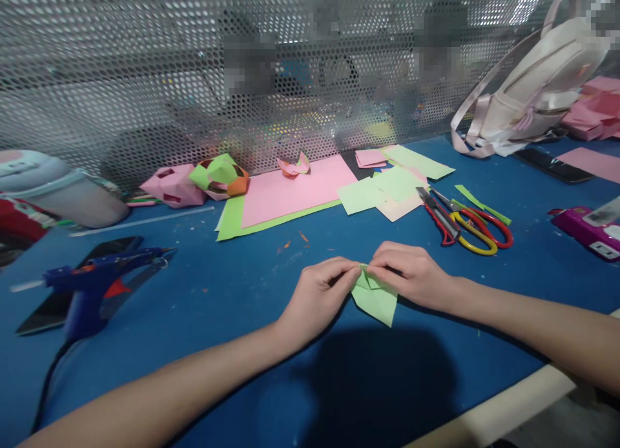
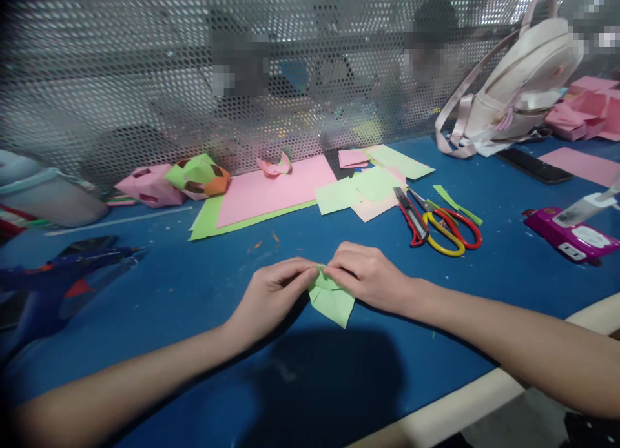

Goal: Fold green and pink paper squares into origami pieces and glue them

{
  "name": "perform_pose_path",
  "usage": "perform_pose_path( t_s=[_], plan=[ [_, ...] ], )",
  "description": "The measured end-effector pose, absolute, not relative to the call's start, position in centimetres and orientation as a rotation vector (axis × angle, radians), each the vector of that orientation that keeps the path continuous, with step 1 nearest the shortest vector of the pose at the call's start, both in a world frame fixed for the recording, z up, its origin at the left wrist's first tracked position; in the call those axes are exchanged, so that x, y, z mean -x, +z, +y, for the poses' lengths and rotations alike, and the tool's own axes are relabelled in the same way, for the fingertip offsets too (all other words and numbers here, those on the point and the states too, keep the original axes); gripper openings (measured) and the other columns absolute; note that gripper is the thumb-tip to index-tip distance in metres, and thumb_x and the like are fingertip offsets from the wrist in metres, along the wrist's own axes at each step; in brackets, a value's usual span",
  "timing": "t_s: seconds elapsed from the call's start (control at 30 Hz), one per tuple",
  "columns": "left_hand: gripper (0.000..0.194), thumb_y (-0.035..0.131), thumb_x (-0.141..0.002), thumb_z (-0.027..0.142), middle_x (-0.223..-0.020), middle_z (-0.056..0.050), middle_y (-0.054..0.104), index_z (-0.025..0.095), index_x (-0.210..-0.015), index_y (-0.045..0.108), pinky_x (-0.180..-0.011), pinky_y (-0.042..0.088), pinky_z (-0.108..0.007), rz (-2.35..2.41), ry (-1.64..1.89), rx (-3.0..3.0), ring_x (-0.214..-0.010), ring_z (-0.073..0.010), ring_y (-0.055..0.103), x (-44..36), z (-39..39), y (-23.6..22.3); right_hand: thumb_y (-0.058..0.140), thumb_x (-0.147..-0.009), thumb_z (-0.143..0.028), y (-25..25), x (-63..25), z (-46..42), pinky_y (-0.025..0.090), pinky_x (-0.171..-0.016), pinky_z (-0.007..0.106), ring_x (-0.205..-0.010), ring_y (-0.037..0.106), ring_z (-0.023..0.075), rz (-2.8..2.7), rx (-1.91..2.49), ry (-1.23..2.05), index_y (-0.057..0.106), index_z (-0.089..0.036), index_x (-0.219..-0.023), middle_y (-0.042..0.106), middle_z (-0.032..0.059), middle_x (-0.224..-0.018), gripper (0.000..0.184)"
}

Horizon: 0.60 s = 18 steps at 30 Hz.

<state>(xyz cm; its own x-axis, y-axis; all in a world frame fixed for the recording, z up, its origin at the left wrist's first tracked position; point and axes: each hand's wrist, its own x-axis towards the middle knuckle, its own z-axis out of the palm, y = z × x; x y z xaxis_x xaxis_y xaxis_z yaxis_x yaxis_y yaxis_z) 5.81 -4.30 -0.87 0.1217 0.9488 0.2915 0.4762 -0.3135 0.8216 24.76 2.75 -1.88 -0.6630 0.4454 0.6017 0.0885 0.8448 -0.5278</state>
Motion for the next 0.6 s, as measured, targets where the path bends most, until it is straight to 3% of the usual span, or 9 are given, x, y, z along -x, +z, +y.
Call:
perform_pose_path(
  t_s=[0.6],
  plan=[
    [0.013,0.058,-0.09,0.02,-0.079,-0.001,0.068,0.017,-0.084,0.07,-0.064,0.044,-0.021,1.401,1.158,-2.015,-0.07,-0.0115,0.06,-5.78,-4.59,-1.16,0.046,-0.095,-0.019,-1.61,-24.62,2.46,0.045,-0.064,0.027,-0.071,0.055,0.0146,-2.314,0.336,0.421,0.062,-0.014,-0.081,0.062,0.0065,-0.074,0.021]
  ],
)
